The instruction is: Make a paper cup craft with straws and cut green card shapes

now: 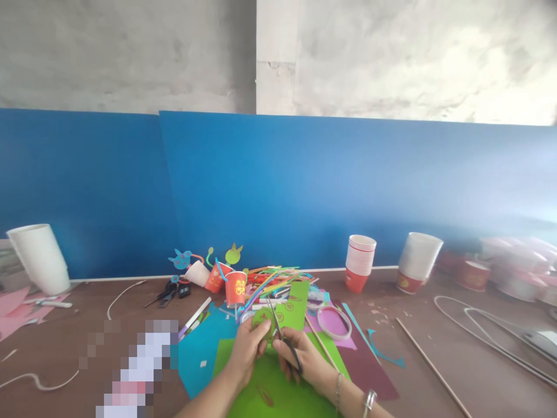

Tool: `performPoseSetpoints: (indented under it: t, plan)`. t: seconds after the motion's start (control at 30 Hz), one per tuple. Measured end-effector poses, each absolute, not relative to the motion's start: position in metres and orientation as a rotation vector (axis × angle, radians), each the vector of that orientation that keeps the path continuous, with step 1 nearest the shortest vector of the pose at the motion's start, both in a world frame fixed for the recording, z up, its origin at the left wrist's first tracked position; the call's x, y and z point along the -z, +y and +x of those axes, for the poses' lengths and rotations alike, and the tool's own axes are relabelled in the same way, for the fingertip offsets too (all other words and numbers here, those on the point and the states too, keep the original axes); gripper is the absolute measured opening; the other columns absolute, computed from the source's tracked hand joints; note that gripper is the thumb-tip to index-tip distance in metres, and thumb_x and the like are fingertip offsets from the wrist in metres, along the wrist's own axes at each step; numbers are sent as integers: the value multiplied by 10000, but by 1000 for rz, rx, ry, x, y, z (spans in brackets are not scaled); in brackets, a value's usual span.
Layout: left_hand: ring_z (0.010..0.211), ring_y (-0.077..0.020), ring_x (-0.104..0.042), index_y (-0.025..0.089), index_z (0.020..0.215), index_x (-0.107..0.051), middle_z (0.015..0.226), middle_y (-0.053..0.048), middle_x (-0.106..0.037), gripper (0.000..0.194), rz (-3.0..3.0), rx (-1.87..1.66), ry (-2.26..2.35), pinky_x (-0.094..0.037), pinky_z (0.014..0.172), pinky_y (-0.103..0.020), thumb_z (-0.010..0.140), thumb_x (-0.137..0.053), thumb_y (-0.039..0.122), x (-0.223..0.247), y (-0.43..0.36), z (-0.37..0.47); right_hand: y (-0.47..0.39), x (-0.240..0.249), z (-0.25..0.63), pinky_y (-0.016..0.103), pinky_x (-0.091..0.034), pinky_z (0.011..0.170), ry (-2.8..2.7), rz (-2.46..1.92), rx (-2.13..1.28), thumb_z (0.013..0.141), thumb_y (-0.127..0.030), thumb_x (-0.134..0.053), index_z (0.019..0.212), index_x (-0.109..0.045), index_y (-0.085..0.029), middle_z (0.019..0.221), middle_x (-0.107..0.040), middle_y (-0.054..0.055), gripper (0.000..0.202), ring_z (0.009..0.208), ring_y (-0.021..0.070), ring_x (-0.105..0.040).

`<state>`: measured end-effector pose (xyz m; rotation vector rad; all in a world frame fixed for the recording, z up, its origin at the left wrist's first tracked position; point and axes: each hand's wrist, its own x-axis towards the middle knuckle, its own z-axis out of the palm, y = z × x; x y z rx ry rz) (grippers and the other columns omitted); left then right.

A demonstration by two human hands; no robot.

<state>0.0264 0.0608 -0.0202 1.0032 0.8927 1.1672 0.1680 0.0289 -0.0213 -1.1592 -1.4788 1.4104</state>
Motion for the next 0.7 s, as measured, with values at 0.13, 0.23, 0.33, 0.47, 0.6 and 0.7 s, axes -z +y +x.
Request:
performPoseSetpoints:
  t: [0.13, 0.23, 0.33, 0.47, 0.6, 0.7]
  plan:
    - [370, -22, -286, 166, 727, -543, 522, 92, -447, 324, 990, -1163, 887, -171, 377, -173, 649, -724, 424, 20, 61, 26, 28, 17, 168, 144, -248, 287, -1485, -1194, -1403, 690, -698, -600, 796, -532, -163, 484, -521, -69, 549, 332, 46, -421]
    - [373, -18, -292, 160, 741, -561, 528, 88, -466, 331, 968, -1172, 887, -180, 374, -166, 638, -736, 422, 20, 60, 26, 27, 15, 168, 145, -238, 282, -1479, -1215, -1403, 684, -691, -609, 785, -530, -164, 472, -511, -73, 542, 322, 44, -410]
    - [368, -14, -289, 159, 711, -556, 511, 91, -461, 342, 949, -1197, 894, -184, 372, -160, 623, -750, 427, 19, 59, 27, 27, 15, 168, 142, -225, 275, -1475, -1220, -1412, 688, -673, -619, 780, -529, -167, 461, -505, -77, 522, 317, 43, -410]
    - [347, -22, -317, 163, 725, -554, 518, 85, -481, 361, 957, -1208, 947, -205, 350, -166, 636, -730, 465, 17, 59, 28, 28, 16, 168, 138, -223, 271, -1471, -1231, -1419, 686, -660, -631, 795, -541, -160, 456, -505, -78, 520, 316, 44, -416]
    - [353, -47, -377, 168, 750, -546, 536, 74, -499, 335, 1041, -1192, 933, -267, 350, -183, 673, -692, 460, 19, 60, 27, 28, 16, 167, 146, -270, 290, -1486, -1180, -1426, 670, -679, -628, 811, -567, -147, 489, -539, -59, 554, 343, 60, -459]
    - [357, -40, -346, 173, 738, -534, 523, 87, -457, 311, 1080, -1193, 918, -245, 354, -179, 686, -687, 438, 20, 61, 26, 28, 17, 167, 149, -283, 300, -1472, -1153, -1437, 676, -685, -620, 832, -575, -147, 503, -552, -54, 562, 354, 65, -471]
